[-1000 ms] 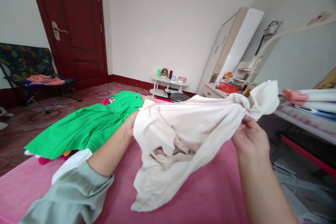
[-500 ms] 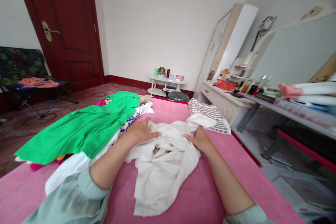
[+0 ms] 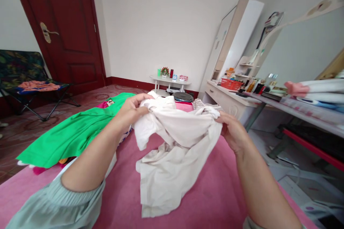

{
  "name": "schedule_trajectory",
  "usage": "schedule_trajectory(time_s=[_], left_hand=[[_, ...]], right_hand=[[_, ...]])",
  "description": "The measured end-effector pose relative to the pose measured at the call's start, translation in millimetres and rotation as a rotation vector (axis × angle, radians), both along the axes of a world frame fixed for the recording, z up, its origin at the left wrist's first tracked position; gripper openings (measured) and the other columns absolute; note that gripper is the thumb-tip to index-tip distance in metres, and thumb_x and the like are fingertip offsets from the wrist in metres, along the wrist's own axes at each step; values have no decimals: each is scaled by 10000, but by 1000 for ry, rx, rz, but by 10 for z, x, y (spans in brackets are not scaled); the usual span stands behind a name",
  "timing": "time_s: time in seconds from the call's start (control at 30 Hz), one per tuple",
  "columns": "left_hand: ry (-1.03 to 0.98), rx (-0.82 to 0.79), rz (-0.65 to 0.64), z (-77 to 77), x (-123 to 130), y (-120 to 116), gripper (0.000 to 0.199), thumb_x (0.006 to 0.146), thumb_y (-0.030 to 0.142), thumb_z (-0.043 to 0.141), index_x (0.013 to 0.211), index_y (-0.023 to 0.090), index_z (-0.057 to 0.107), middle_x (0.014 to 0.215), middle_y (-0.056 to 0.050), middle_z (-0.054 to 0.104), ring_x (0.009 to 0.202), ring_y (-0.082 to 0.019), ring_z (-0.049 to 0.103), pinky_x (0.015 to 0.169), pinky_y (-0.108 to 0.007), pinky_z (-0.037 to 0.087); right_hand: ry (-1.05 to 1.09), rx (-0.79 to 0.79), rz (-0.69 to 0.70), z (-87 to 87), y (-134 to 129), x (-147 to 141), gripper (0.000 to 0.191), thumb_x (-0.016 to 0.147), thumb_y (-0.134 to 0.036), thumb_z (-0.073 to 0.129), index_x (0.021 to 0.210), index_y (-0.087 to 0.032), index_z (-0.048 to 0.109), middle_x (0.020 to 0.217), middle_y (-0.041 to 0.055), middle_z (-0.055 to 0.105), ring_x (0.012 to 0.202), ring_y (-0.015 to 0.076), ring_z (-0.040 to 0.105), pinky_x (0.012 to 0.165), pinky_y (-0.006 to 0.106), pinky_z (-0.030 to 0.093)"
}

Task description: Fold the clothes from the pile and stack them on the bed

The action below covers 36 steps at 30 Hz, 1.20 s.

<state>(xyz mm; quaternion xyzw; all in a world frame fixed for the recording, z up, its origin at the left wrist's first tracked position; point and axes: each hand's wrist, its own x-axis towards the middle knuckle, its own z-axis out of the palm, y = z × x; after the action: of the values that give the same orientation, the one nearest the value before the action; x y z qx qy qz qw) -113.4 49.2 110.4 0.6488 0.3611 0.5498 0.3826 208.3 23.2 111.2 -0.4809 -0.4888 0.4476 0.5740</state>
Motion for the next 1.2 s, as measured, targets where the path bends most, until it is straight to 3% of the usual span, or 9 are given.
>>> schedule_trajectory(time_s=[0.2,0.27,0.37,0.5,0.77,0.87,0.97,1.1,1.2], left_hand=[[55,-363,-604,227,-169,-430,209,515,284,674,654,127,669,603,-104,644,501,-257,610,439,-330,481],[-14,-287,-472,166,-118,-339,248,560,285,685,762,140,681,698,-94,669,567,-252,634,490,-333,510],[-213,8,1,-14,-38,-10,428,636,255,658,1059,204,618,1053,-81,649,867,-241,651,712,-346,543],[-180,56,445,-339,-67,415,580,634,224,644,1203,235,532,1302,-96,514,1124,-250,556,903,-379,476],[595,-203,199,-691,18,449,260,629,278,605,840,164,706,771,-59,698,724,-228,659,645,-292,509],[785,-412,-54,-689,87,305,348,658,406,626,915,181,694,760,-53,690,625,-217,646,505,-265,478],[872,-397,-235,-684,133,213,478,570,404,719,1009,221,671,922,-42,687,679,-200,646,522,-244,476],[784,-196,-144,-644,179,236,385,559,211,679,943,207,684,787,-1,660,681,-161,610,589,-218,455],[447,-156,80,-481,168,256,385,650,248,617,1029,198,657,581,41,558,481,-115,504,457,-198,367]], right_hand=[[-15,-101,668,180,-365,-85,153,525,-150,618,676,-138,633,615,3,596,537,119,541,511,210,413],[-4,-63,587,109,-279,-120,167,556,-156,632,722,-144,641,658,9,620,566,122,569,538,208,441],[49,121,220,-81,-17,-131,398,643,-225,657,1039,-231,610,1085,45,649,862,165,644,752,262,506],[-74,148,-101,-372,275,-68,911,632,-323,726,1406,-374,250,1558,33,136,1317,232,385,1016,371,393],[-597,139,115,-553,246,-354,390,697,-244,606,1081,-186,635,1130,100,638,1072,254,585,952,420,437],[-825,144,131,-711,231,-460,491,667,-231,648,1157,-205,616,1266,97,567,1178,273,510,1007,431,374],[-962,133,68,-947,270,-464,754,607,-223,706,1328,-206,484,1404,112,442,1272,287,412,1032,414,335],[-921,158,129,-1139,350,-419,529,656,-130,563,1176,-208,618,1136,56,656,1011,226,596,881,330,433],[-784,239,6,-1022,362,-368,309,665,-126,474,858,-189,707,836,21,700,777,195,612,726,285,448]])
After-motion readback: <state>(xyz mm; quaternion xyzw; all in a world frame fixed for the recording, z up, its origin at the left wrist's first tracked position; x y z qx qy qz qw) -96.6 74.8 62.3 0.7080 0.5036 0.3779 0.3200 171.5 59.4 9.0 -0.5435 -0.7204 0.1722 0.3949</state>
